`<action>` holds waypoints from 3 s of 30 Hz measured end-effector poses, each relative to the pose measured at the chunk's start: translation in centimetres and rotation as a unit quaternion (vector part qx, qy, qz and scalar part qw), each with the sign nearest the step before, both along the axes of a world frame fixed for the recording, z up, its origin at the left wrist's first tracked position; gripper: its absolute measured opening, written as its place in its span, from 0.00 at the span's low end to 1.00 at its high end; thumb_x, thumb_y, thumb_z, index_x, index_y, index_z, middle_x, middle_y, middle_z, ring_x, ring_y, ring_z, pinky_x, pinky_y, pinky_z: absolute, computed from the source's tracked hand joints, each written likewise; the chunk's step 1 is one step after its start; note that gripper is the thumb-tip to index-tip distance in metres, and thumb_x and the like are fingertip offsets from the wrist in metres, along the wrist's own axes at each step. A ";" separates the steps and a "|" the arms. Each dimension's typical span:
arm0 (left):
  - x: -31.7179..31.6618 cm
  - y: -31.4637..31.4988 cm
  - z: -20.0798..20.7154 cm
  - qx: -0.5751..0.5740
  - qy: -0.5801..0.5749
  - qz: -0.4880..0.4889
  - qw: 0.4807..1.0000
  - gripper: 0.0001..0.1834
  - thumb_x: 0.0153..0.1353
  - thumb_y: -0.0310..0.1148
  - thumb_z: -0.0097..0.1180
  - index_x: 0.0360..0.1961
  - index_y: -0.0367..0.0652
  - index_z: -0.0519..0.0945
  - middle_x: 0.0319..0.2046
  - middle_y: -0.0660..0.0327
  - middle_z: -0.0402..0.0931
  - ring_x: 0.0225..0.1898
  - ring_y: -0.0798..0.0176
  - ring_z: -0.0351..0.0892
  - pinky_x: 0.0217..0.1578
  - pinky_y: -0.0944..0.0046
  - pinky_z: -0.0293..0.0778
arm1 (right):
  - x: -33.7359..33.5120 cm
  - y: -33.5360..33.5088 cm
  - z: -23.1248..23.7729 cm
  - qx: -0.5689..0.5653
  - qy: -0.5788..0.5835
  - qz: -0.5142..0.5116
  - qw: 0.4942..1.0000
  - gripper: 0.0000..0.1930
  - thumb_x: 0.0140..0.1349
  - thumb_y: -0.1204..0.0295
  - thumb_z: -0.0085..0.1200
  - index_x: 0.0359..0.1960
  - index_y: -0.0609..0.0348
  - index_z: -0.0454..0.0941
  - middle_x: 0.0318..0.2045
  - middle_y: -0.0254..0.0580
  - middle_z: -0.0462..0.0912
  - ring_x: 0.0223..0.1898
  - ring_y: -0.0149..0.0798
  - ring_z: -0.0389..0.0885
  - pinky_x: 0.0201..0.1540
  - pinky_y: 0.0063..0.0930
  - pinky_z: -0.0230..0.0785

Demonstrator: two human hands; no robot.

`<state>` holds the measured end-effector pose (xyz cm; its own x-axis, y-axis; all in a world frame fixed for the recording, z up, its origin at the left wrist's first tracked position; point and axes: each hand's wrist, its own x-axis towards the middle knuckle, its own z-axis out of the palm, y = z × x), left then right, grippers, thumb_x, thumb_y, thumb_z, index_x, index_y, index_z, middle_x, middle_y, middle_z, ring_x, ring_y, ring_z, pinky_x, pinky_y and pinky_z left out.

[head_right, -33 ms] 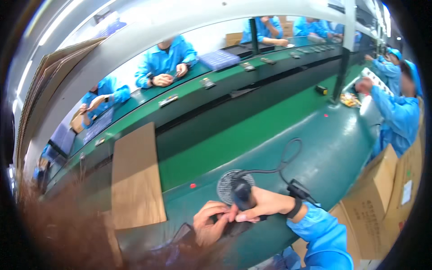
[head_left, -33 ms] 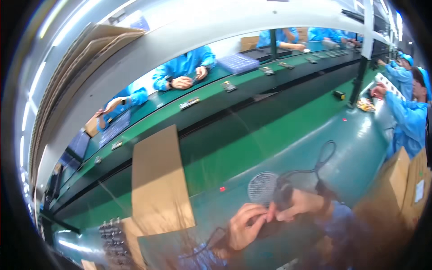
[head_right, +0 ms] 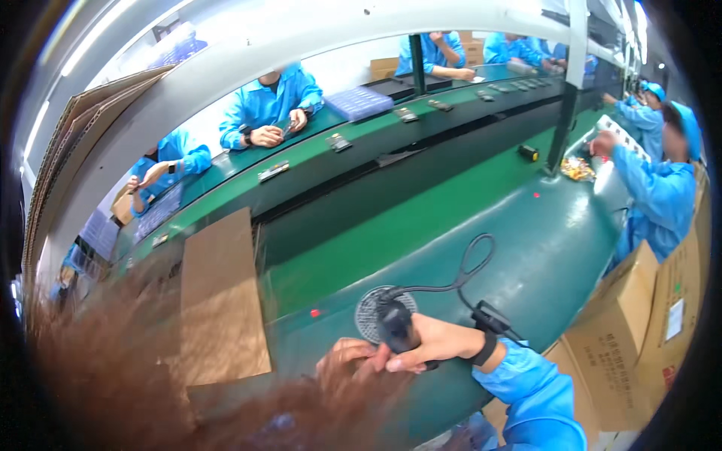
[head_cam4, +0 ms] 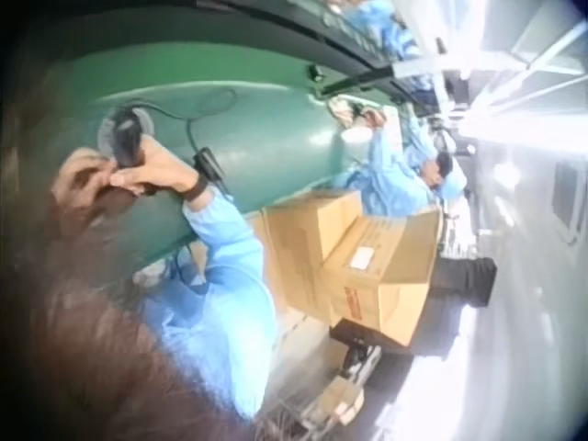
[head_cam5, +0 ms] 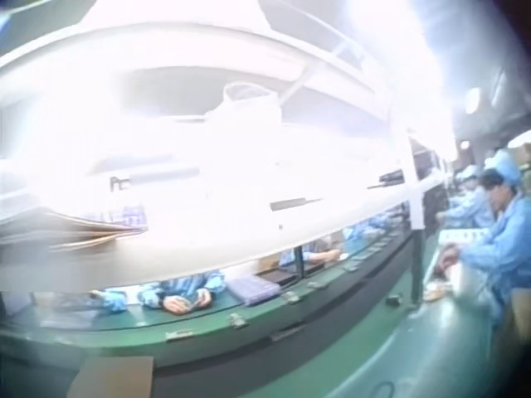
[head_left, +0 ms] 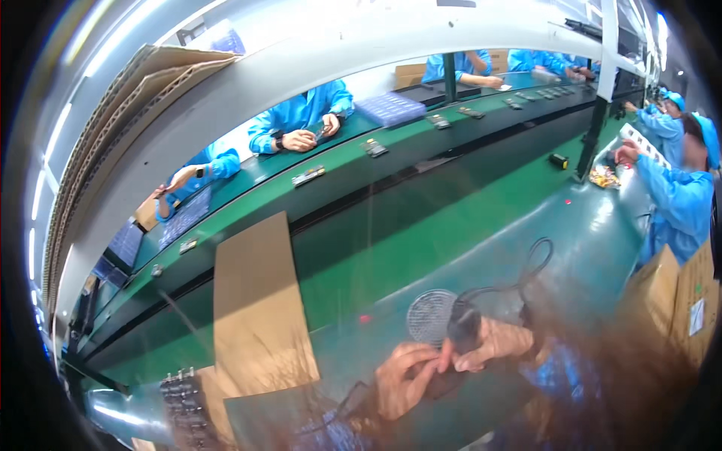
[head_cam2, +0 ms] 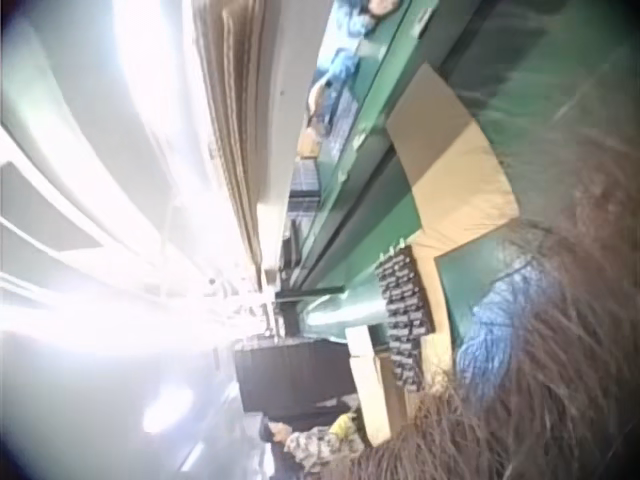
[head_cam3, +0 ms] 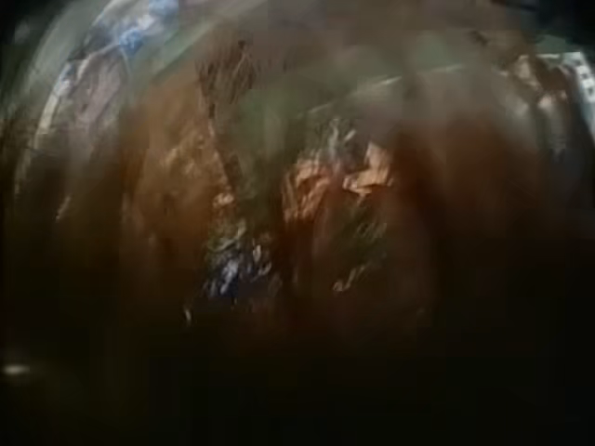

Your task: Assembling small electronic components using an electric screwdriver on a factory conveyor belt.

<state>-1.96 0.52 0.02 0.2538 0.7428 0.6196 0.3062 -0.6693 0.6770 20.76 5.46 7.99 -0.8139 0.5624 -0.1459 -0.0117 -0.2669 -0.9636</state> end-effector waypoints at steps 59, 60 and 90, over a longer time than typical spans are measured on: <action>-2.0 2.4 6.7 -0.111 -0.055 -0.141 0.982 0.26 0.55 0.20 0.68 0.56 0.40 0.77 0.40 0.58 0.85 0.42 0.60 0.81 0.32 0.65 0.74 | 1.2 1.6 -1.2 0.065 0.031 0.104 0.992 0.24 0.58 0.67 0.69 0.56 0.63 0.83 0.24 0.28 0.77 0.27 0.24 0.74 0.32 0.22 0.64; -2.2 2.7 7.7 -0.131 -0.032 -0.154 0.979 0.27 0.56 0.24 0.70 0.58 0.40 0.78 0.41 0.60 0.84 0.42 0.59 0.81 0.34 0.63 0.76 | 1.2 1.6 -1.3 0.067 0.031 0.101 0.992 0.24 0.58 0.67 0.69 0.56 0.63 0.83 0.24 0.28 0.77 0.27 0.24 0.74 0.32 0.22 0.64; -1.1 3.1 8.4 0.064 0.166 -0.044 0.983 0.19 0.44 0.25 0.72 0.41 0.49 0.87 0.36 0.69 0.83 0.39 0.60 0.80 0.41 0.59 0.78 | 1.6 0.6 -1.7 -0.007 0.014 0.061 0.998 0.20 0.60 0.57 0.69 0.35 0.61 0.76 0.28 0.33 0.78 0.31 0.28 0.74 0.35 0.25 0.66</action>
<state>-3.04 3.64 8.38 0.5179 0.6300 0.5786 0.4332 -0.7765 0.4577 22.31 6.06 6.27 -0.8795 0.4578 -0.1299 -0.0045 -0.2809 -0.9597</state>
